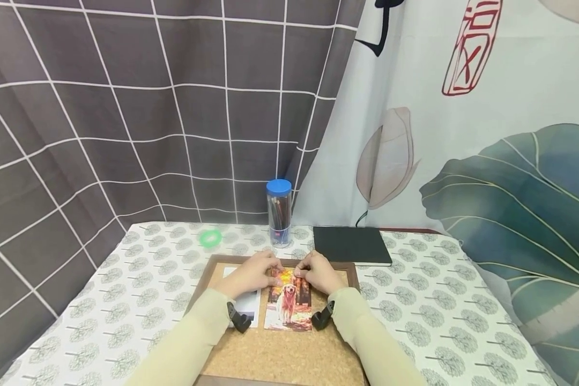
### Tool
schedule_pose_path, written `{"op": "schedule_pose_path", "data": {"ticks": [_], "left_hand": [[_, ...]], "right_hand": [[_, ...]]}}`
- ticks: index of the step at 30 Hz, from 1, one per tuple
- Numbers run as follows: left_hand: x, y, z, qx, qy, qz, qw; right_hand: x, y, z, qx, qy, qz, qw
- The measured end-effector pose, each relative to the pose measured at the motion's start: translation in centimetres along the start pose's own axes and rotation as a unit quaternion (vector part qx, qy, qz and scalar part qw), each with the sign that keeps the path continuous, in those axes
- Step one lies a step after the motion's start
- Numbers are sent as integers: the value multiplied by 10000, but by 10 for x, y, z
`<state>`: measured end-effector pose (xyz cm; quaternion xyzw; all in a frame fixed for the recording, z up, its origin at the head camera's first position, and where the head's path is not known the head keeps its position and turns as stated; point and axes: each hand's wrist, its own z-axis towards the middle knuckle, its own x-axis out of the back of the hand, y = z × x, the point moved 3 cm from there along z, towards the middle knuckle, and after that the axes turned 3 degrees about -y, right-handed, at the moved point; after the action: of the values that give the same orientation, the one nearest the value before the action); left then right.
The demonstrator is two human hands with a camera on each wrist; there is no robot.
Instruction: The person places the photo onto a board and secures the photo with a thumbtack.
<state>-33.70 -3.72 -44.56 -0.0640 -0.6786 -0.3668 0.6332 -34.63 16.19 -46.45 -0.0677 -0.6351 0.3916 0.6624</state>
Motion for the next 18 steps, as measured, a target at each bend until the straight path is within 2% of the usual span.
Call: {"op": "schedule_pose_path", "data": {"ticks": [10, 15, 18], "left_hand": [[3, -5, 4, -49, 92, 87, 9999], [0, -4, 5, -83, 62, 87, 9999], [-2, -3, 3, -71, -1, -54, 10000]], "right_hand": [[4, -10, 8, -22, -101, -214, 9997], [4, -5, 4, -275, 49, -15, 9996], [0, 0, -2, -198, 200, 74, 9996]]}}
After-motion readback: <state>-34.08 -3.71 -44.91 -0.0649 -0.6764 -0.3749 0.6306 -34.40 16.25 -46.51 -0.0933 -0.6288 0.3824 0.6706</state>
